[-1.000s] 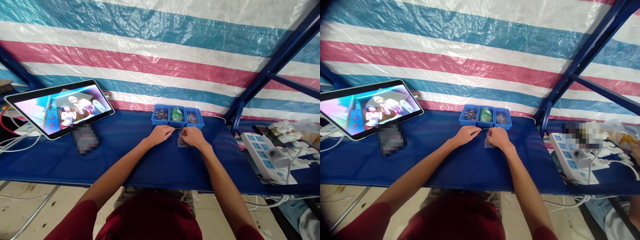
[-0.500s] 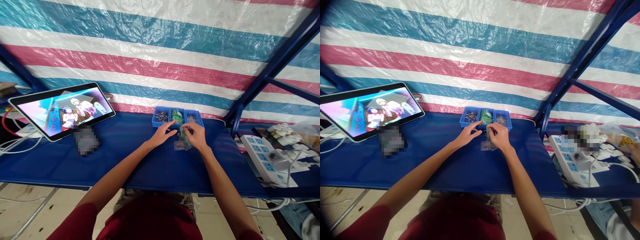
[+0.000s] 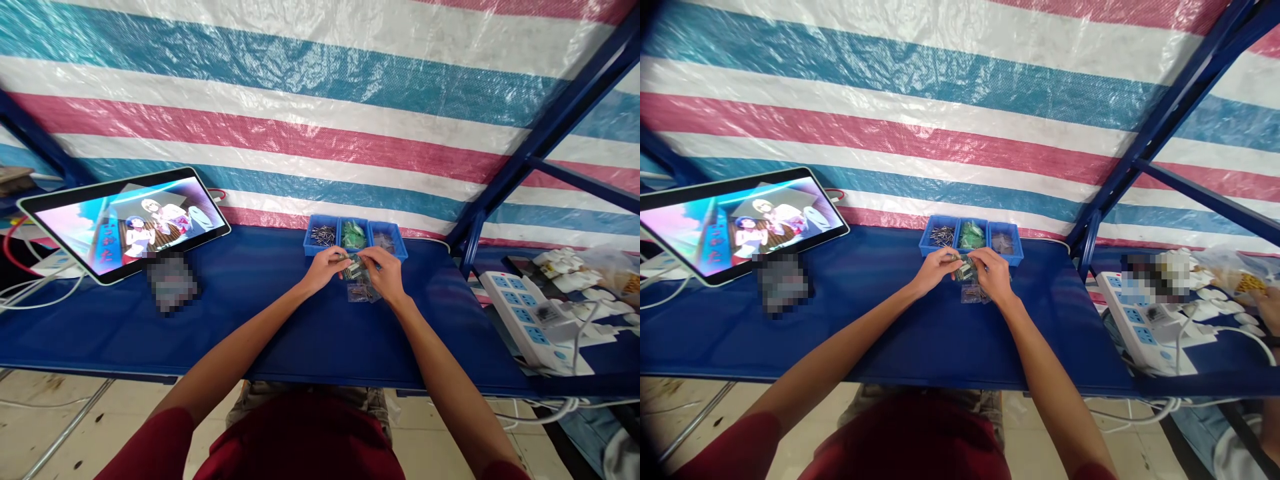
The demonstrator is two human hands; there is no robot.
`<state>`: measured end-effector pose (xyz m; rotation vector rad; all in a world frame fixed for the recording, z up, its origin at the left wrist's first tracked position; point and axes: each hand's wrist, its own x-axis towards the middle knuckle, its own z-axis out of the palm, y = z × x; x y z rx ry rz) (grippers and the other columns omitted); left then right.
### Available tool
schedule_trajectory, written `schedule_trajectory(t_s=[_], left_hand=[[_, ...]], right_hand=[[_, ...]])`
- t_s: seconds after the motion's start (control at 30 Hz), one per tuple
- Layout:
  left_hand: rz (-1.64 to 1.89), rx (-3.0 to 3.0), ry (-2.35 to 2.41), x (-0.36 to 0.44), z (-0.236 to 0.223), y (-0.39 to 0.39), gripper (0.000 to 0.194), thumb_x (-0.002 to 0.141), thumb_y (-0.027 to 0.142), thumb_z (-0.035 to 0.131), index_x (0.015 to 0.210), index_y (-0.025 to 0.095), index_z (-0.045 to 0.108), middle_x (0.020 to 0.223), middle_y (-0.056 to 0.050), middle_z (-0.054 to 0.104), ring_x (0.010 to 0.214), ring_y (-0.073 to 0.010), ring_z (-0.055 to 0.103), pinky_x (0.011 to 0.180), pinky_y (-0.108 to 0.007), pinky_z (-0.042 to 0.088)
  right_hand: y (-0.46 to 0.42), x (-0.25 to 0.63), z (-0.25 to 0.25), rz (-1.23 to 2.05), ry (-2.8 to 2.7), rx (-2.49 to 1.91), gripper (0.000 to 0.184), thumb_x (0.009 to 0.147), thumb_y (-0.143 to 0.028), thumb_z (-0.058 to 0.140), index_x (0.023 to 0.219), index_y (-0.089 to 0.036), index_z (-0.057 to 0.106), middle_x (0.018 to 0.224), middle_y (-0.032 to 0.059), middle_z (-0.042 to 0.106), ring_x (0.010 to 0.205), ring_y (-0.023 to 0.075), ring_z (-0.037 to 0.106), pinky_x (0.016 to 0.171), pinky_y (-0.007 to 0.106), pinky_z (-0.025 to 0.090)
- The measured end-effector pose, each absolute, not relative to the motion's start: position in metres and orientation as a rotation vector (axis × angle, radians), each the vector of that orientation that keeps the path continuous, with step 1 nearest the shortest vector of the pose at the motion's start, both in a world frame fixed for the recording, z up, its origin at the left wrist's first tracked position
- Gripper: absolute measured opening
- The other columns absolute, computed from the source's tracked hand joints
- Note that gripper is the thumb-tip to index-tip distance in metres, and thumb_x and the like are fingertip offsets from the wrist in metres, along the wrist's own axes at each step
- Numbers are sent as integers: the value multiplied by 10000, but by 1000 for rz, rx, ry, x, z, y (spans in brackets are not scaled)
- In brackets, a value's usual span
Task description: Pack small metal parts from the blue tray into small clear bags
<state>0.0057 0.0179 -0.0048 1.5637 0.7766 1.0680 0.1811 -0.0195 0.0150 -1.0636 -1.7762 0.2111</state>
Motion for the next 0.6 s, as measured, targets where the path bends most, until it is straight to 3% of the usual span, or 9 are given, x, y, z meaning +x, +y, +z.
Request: schedule_trajectory(t_s=[0.33,0.6], left_hand=[[1079,1625,819,5,-8,20,358,770,475,670,906,146,633,563,22,591,462,-117,560,532,-251,478],[1085,1508,777,7,-9,19,511,652,421,788,1041,132,627,726,-35,686,591,-157,634,590,-288,541]], right_hand=[[-20,182,14,201,-1750,-1089,214,899,-293,506,871,-214,703,891,75,696,794,185,644,749,324,537],[-17,183,11,207,-1703,-1091,211,903,-280,504,897,-218,706,910,72,690,830,189,644,748,324,550]])
